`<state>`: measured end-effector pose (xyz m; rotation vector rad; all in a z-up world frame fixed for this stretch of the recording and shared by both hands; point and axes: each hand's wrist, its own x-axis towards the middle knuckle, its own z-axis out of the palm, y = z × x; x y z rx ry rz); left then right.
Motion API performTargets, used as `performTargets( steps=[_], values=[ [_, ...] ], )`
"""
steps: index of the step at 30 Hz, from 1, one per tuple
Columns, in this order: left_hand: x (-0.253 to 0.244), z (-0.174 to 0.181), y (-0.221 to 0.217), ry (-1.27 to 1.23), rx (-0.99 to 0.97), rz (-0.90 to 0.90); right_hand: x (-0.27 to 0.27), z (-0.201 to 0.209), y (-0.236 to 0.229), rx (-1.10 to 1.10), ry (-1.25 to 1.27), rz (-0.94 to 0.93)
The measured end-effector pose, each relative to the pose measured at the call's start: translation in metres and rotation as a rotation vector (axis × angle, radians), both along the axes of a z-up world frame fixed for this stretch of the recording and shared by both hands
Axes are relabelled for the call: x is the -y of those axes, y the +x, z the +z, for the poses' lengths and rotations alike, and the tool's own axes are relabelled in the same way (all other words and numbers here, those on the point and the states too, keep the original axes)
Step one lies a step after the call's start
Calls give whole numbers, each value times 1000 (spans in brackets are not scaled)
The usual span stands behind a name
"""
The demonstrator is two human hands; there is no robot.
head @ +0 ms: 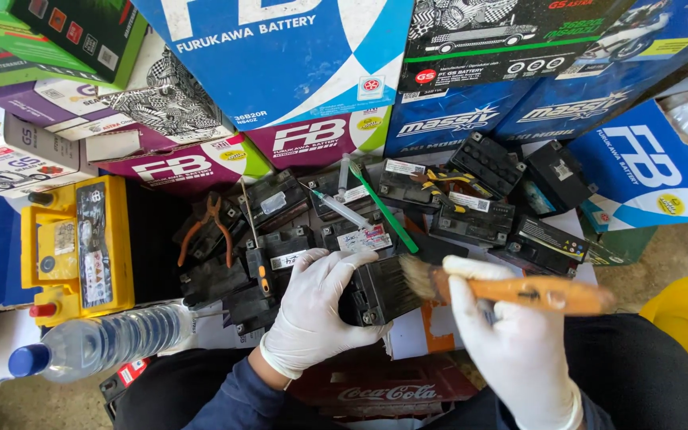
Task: Cleaning lead-acid batteries using brushes to remove dust and debris
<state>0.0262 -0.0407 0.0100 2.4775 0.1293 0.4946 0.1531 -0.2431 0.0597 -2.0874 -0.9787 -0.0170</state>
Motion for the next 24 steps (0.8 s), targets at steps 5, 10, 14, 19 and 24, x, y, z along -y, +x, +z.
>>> performTargets(
  steps=[5,10,14,19,24],
  values=[
    [0,2,0,6,3,-8,-1,0,-15,-11,69,51],
    [0,2,1,21,-17,-7,9,-10,-5,-26,6,-16],
    [0,3,2,24,-30,-6,14,-19,7,145,-74,-52],
    [2,2,3,23,-36,3,6,1,-6,-24,149,-42],
    [6,7,7,33,-3,26,0,0,-21,94,75,-3]
  ],
)
